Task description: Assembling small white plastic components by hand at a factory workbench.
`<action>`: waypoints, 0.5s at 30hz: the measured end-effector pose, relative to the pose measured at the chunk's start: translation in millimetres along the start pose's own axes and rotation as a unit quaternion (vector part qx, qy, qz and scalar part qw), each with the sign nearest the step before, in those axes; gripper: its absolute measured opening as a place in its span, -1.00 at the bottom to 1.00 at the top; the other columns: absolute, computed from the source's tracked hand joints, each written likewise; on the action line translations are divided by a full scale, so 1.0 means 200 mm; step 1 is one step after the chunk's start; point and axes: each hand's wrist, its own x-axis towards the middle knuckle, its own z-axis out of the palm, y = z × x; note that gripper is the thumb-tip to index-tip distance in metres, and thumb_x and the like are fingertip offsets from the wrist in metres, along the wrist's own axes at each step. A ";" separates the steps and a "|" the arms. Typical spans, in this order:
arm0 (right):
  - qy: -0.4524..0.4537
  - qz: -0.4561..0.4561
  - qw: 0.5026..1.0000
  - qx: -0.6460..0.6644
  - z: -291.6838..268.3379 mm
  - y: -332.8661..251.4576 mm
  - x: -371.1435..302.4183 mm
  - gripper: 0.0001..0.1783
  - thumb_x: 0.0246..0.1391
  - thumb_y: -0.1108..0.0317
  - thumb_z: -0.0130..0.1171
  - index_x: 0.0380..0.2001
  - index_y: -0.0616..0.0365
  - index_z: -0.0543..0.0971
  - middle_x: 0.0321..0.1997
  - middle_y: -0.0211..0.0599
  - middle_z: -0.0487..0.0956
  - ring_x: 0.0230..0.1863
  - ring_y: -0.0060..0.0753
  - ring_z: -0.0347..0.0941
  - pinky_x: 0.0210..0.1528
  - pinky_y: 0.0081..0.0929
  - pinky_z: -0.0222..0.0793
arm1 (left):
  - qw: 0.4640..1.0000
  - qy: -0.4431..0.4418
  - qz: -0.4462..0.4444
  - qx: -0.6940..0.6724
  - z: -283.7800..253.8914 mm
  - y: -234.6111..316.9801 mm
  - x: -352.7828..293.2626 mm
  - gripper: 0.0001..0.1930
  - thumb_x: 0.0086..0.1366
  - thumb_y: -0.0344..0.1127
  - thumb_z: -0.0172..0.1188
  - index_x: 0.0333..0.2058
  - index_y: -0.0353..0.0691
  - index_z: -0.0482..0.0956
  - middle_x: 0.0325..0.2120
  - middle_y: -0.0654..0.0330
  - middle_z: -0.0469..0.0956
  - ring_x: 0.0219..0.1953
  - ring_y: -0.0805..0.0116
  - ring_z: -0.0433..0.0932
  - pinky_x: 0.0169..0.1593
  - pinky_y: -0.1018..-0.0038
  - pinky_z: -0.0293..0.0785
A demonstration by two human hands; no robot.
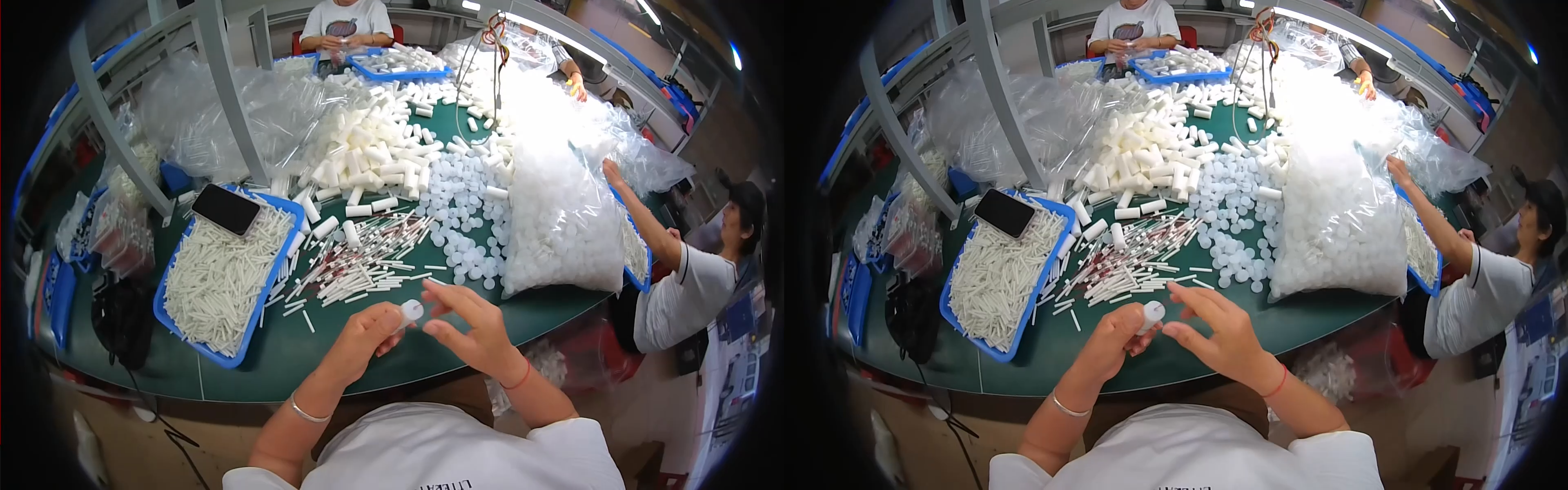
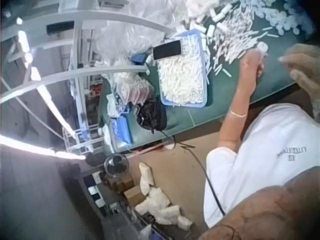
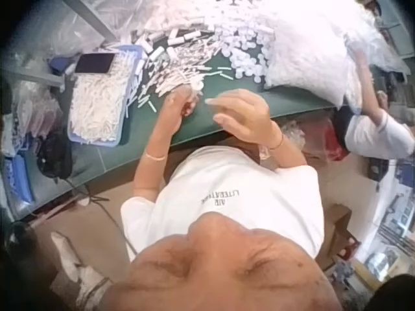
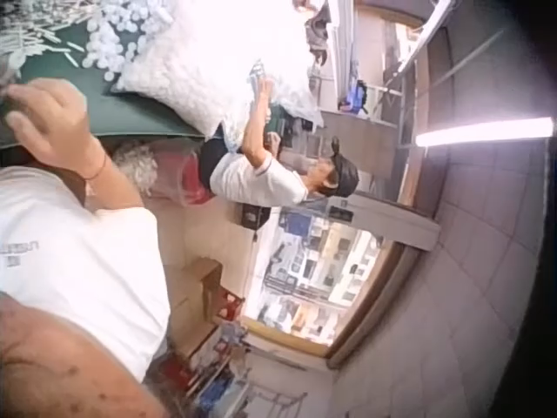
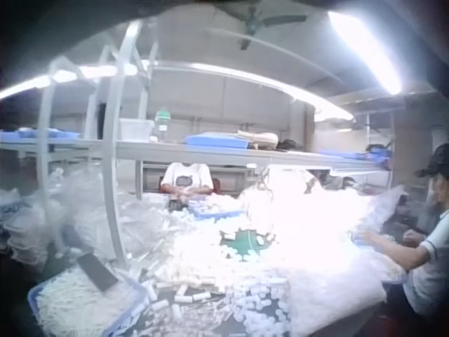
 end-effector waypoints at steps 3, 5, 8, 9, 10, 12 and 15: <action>-0.011 0.040 0.986 0.160 0.07 0.11 -0.01 -0.62 0.12 0.44 0.21 0.02 0.27 0.54 -0.05 -0.19 0.57 -0.14 -0.40 0.54 -0.12 -0.52 0.46 | 1.000 0.003 -0.009 0.019 0.03 -0.01 0.01 -0.57 0.38 0.11 -0.02 -0.31 -0.18 0.52 -0.53 0.38 0.38 -0.54 0.66 0.25 -0.50 0.70 0.13; -0.017 0.057 0.979 0.196 0.09 0.11 0.00 -0.70 0.12 0.46 0.21 -0.06 0.26 0.59 -0.04 -0.17 0.57 -0.09 -0.36 0.53 -0.03 -0.48 0.43 | 1.000 0.018 -0.025 -0.006 0.03 -0.02 0.00 -0.64 0.40 0.02 -0.02 -0.28 -0.17 0.52 -0.53 0.42 0.34 -0.52 0.68 0.22 -0.49 0.71 0.10; -0.023 0.028 0.985 0.171 0.13 0.15 -0.01 -0.72 0.07 0.45 0.26 -0.11 0.23 0.62 -0.05 -0.16 0.60 0.01 -0.33 0.50 0.05 -0.45 0.39 | 0.999 0.017 -0.030 0.032 0.07 0.01 0.01 -0.63 0.39 0.05 -0.02 -0.30 -0.16 0.51 -0.53 0.42 0.32 -0.53 0.67 0.20 -0.50 0.70 0.08; -0.026 0.029 0.984 0.174 0.14 0.16 -0.01 -0.72 0.07 0.45 0.26 -0.11 0.23 0.62 -0.05 -0.16 0.60 0.01 -0.33 0.50 0.05 -0.45 0.39 | 0.999 0.021 -0.032 0.031 0.08 0.02 0.01 -0.63 0.39 0.05 -0.02 -0.30 -0.16 0.51 -0.53 0.42 0.32 -0.53 0.67 0.20 -0.50 0.70 0.08; -0.030 0.033 0.985 0.167 0.15 0.17 -0.02 -0.72 0.07 0.45 0.26 -0.11 0.21 0.62 -0.05 -0.17 0.59 0.01 -0.32 0.50 0.04 -0.44 0.40 | 0.999 0.024 -0.038 0.021 0.08 0.02 0.01 -0.62 0.39 0.06 -0.04 -0.30 -0.16 0.50 -0.54 0.42 0.31 -0.53 0.66 0.20 -0.50 0.70 0.07; -0.035 0.038 0.985 0.162 0.16 0.20 -0.03 -0.73 0.07 0.45 0.25 -0.11 0.20 0.62 -0.04 -0.18 0.59 0.01 -0.32 0.50 0.04 -0.43 0.41 | 0.998 0.028 -0.047 0.011 0.08 0.01 0.00 -0.60 0.39 0.08 -0.05 -0.30 -0.15 0.49 -0.54 0.42 0.30 -0.53 0.66 0.19 -0.49 0.70 0.06; -0.073 0.044 0.974 0.212 0.17 0.22 -0.03 -0.71 0.09 0.44 0.24 -0.09 0.23 0.60 0.06 -0.12 0.52 -0.02 -0.31 0.52 -0.04 -0.45 0.48 | 0.996 -0.001 -0.085 -0.025 0.06 -0.02 -0.01 -0.58 0.39 0.10 -0.09 -0.29 -0.16 0.48 -0.55 0.39 0.30 -0.53 0.64 0.20 -0.48 0.69 0.08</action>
